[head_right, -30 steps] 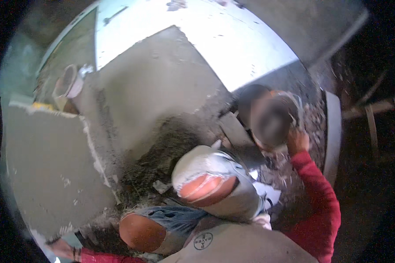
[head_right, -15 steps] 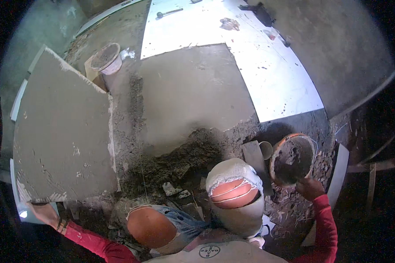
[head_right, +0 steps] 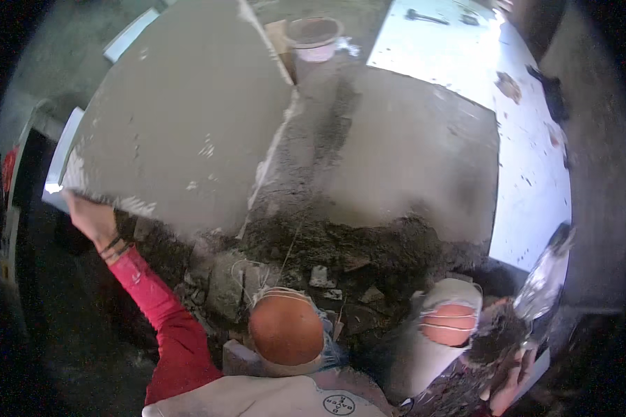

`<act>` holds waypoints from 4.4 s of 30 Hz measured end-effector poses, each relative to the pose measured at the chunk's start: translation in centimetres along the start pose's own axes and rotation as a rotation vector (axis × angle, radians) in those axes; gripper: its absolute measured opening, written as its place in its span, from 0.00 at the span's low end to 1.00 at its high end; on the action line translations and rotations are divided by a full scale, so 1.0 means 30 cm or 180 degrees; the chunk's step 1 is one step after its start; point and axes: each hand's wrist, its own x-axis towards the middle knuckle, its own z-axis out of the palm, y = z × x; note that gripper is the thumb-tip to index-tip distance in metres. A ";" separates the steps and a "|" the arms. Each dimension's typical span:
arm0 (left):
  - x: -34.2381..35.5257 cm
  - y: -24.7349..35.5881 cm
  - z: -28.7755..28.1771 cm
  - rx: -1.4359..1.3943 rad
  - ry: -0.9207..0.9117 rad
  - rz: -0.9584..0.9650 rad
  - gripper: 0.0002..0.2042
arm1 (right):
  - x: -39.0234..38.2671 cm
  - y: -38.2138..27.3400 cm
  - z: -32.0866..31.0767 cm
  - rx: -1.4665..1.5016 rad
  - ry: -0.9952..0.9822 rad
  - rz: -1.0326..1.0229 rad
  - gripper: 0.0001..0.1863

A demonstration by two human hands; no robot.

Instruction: The person applies mortar to the back of a tile with a trowel, positions the tile on the floor, and taps it with a mallet.

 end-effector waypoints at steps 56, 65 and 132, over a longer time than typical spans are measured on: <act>-0.089 0.063 0.132 0.0082 0.1226 0.0276 0.30 | 0.359 -0.710 2.349 0.1515 -0.3399 -0.0484 0.17; -0.091 0.027 0.117 0.0384 0.0926 0.0537 0.33 | 0.636 -0.136 2.512 0.2620 -0.3213 0.2084 0.20; 0.031 0.156 -0.178 -0.1127 -0.1250 -0.1348 0.38 | -0.376 -0.581 2.038 0.0135 -0.2137 -0.2828 0.09</act>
